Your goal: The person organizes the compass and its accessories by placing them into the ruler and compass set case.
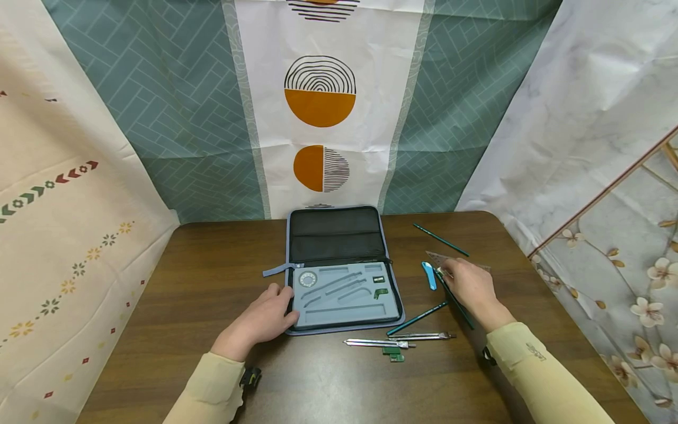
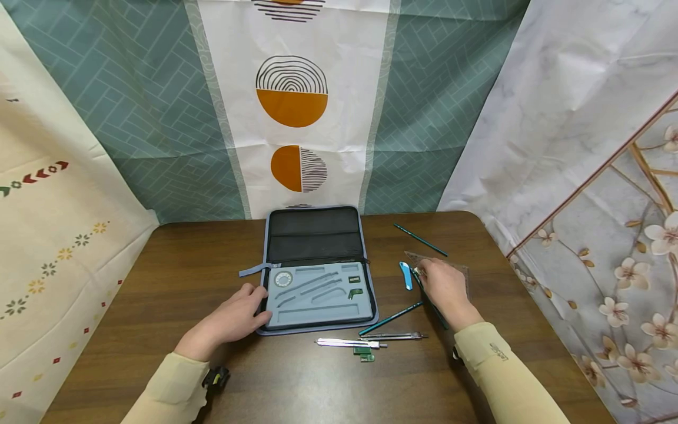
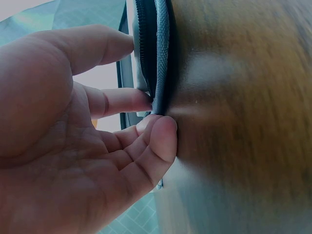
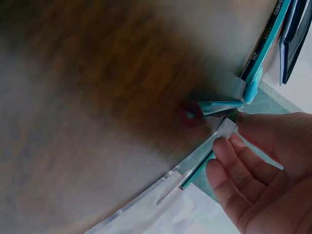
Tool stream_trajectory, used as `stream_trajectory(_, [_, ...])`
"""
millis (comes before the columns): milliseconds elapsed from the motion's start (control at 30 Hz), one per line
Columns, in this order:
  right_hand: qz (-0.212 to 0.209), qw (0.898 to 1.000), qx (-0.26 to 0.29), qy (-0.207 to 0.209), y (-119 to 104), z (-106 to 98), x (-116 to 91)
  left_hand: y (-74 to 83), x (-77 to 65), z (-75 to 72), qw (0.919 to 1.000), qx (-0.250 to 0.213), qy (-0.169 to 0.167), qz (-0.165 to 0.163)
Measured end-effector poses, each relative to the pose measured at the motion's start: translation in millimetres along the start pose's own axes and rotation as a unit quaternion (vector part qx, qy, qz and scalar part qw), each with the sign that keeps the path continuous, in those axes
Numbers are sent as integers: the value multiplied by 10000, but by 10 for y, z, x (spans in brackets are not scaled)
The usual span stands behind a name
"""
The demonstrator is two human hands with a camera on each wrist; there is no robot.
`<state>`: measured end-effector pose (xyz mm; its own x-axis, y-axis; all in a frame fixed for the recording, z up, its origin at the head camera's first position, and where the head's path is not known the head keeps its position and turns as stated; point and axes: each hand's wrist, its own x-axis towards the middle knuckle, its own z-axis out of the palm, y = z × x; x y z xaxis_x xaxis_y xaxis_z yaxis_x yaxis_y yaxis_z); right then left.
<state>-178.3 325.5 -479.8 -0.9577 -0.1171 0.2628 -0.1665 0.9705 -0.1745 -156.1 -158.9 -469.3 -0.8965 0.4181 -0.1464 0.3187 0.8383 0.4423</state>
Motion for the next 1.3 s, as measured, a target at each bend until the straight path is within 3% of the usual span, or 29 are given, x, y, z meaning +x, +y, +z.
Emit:
stream_trajectory(267, [34,9998,-14,188,-43,-38,20,-3,-6,-6,10000,28,-31,3])
stream_trajectory(600, [-199,9989,82,405,-255,-101,72,-2,-4,-3,10000,48,-25,-20])
stream_trajectory(1300, [-1178,9914,468,331,-646,-30,274,-2,7,0,9999,71,-59,-70])
